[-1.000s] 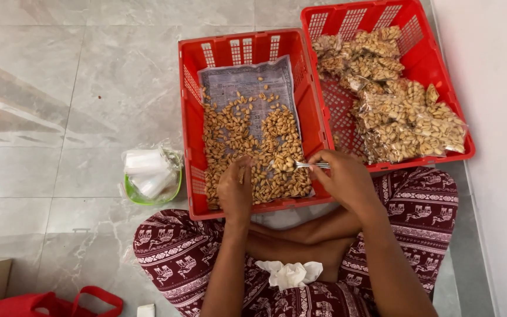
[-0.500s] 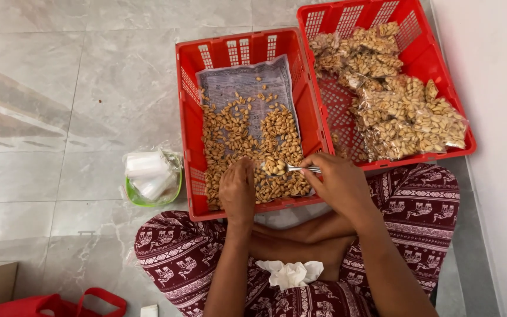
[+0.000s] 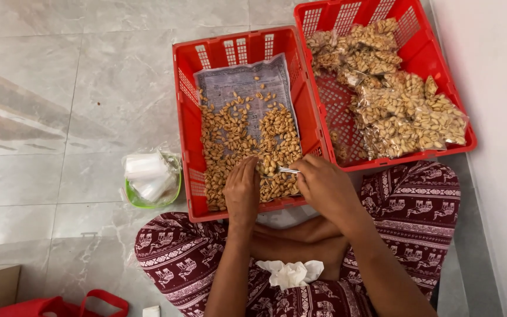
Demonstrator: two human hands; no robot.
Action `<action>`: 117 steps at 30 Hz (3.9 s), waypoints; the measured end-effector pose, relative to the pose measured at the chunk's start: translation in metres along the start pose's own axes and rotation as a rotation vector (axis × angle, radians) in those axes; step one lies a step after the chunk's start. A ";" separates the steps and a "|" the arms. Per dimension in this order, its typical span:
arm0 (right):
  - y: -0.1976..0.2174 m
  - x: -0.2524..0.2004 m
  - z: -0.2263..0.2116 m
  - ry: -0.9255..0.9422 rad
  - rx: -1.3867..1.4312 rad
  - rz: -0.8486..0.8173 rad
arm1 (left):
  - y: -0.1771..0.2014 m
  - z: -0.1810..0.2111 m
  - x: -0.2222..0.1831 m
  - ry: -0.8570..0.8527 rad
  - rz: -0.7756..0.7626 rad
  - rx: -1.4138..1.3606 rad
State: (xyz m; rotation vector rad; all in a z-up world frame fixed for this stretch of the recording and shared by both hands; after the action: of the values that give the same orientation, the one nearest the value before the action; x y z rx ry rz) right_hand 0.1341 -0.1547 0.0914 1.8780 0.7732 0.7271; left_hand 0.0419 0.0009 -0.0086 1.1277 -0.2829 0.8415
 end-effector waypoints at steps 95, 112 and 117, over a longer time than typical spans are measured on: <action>0.054 0.010 0.008 -0.127 0.609 0.230 | 0.018 0.000 0.024 0.552 -0.521 -0.925; -0.031 0.008 0.024 -0.287 0.335 -0.034 | 0.019 0.002 0.027 0.562 -0.500 -0.874; -0.040 0.004 0.022 -0.430 0.372 -0.121 | 0.017 0.000 0.025 0.601 -0.483 -0.868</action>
State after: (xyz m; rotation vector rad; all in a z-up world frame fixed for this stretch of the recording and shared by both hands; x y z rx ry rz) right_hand 0.1452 -0.1494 0.0468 2.1939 0.7663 0.0904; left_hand 0.0463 0.0152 0.0178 0.0873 0.1322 0.4931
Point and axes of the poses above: each hand's wrist, its own x-axis towards the middle knuckle, its own y-axis out of the back of the hand, z = x × y, the point moved 5 cm from there along x, towards the middle knuckle, and after that the axes turned 6 degrees about z, right-handed, at the moved point
